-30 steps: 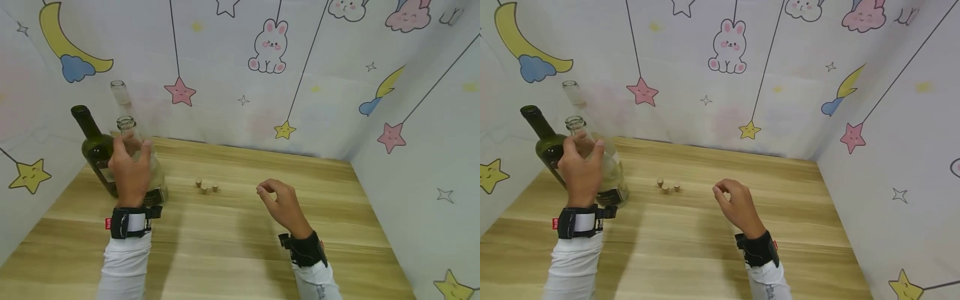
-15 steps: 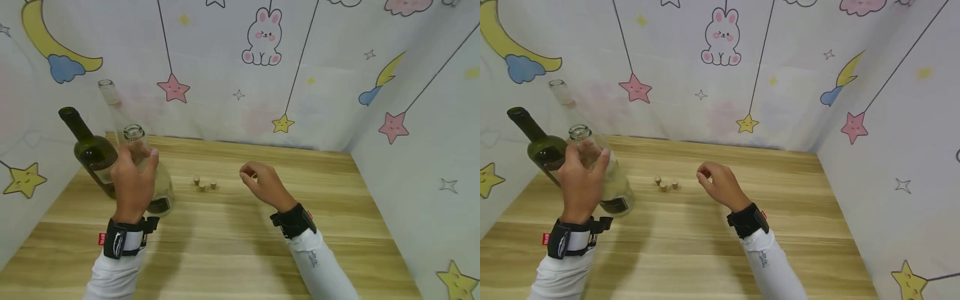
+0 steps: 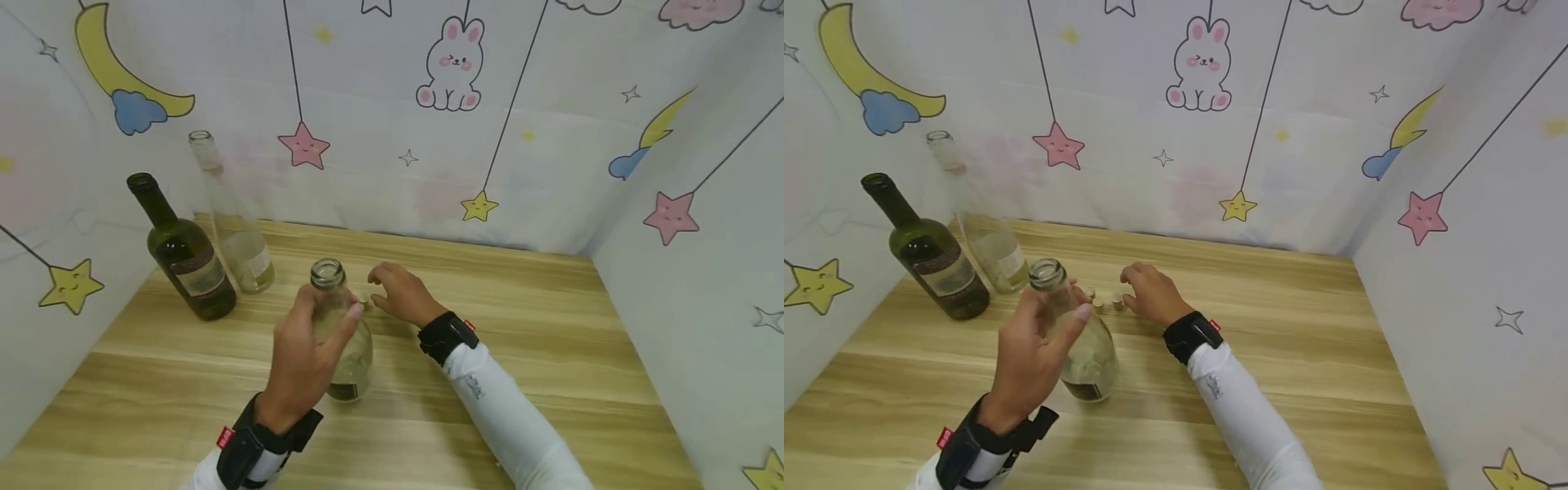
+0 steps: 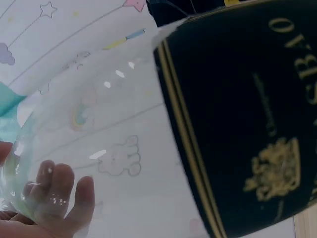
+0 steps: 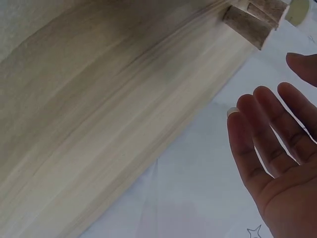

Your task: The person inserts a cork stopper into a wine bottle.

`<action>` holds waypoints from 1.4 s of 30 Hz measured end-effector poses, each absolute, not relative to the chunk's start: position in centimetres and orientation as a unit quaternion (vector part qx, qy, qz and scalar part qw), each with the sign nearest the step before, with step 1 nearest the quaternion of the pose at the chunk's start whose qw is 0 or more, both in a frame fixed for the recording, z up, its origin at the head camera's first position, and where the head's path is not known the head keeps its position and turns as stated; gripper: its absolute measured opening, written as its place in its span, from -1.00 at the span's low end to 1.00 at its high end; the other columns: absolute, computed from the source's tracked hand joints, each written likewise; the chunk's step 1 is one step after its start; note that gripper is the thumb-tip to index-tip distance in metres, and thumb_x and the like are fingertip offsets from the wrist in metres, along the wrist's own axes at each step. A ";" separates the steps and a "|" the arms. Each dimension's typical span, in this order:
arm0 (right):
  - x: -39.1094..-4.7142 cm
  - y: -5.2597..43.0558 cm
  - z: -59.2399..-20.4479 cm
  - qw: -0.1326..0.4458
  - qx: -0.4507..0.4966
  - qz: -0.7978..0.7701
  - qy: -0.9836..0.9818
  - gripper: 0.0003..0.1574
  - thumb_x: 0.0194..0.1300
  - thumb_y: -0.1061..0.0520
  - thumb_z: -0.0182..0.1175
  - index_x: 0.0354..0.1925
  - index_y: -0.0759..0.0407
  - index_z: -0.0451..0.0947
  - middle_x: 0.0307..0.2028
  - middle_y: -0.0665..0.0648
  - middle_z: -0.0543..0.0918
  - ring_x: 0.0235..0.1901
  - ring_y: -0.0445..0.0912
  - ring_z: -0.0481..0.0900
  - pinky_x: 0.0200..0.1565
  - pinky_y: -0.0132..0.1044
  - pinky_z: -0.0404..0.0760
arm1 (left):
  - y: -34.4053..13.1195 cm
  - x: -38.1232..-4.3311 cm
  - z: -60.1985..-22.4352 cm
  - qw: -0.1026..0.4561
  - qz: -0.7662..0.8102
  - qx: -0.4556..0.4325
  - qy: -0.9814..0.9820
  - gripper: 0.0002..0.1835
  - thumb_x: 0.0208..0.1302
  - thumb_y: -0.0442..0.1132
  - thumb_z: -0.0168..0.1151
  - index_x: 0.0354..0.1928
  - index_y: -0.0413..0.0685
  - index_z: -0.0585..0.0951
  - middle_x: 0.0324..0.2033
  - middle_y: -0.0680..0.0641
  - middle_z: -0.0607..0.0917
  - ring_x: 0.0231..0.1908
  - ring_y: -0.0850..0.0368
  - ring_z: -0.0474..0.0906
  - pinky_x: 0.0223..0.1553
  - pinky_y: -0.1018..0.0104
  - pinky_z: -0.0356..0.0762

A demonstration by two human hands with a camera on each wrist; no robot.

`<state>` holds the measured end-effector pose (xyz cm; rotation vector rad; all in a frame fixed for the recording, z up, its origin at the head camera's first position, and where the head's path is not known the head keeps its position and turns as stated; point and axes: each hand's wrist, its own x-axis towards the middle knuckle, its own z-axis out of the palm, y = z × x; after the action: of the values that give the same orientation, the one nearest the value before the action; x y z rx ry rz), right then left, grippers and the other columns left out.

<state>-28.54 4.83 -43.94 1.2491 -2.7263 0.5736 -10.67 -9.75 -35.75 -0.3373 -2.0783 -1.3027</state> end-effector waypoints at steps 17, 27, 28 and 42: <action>-28.8 4.5 -43.6 0.042 0.432 0.177 -0.883 -0.49 0.19 0.07 0.47 0.04 0.20 0.55 -0.03 0.16 0.62 -0.08 0.02 0.60 -0.10 -0.07 0.68 | -4.3 -8.9 -37.6 0.291 -0.503 -0.225 -0.782 -0.63 0.32 -0.28 0.35 0.08 -0.20 0.49 -0.15 -0.08 0.68 -0.12 0.06 0.66 -0.17 0.10 0.69; -29.2 4.7 -43.2 0.043 0.435 0.144 -0.888 -0.51 0.22 0.01 0.43 0.03 0.18 0.55 -0.08 0.11 0.61 -0.12 -0.04 0.58 -0.14 -0.11 0.68 | -3.0 -8.7 -37.7 0.303 -0.494 -0.250 -0.775 -0.63 0.36 -0.20 0.32 0.11 -0.17 0.48 -0.19 -0.05 0.64 -0.20 0.11 0.65 -0.23 0.17 0.69; -29.2 4.5 -43.3 0.042 0.434 0.144 -0.888 -0.52 0.21 0.01 0.43 0.03 0.18 0.55 -0.08 0.11 0.61 -0.11 -0.04 0.58 -0.14 -0.11 0.68 | -3.1 -8.7 -37.6 0.304 -0.495 -0.245 -0.776 -0.60 0.35 -0.17 0.33 0.12 -0.17 0.48 -0.17 -0.06 0.66 -0.18 0.11 0.66 -0.22 0.15 0.70; -29.3 2.5 -44.3 -0.021 0.425 0.161 -0.890 -0.68 0.32 0.14 0.33 -0.01 0.24 0.59 -0.10 0.16 0.62 -0.11 0.02 0.56 -0.13 -0.07 0.66 | -9.0 -9.5 -38.5 0.258 -0.522 -0.103 -0.807 -0.78 0.49 -0.37 0.06 0.01 -0.05 0.64 -0.04 0.00 0.71 0.12 0.07 0.58 0.12 -0.08 0.56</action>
<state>-29.29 2.47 -44.31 1.3544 -2.8352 0.5114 -9.52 -8.97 -38.46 -0.2789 -2.1873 -1.4142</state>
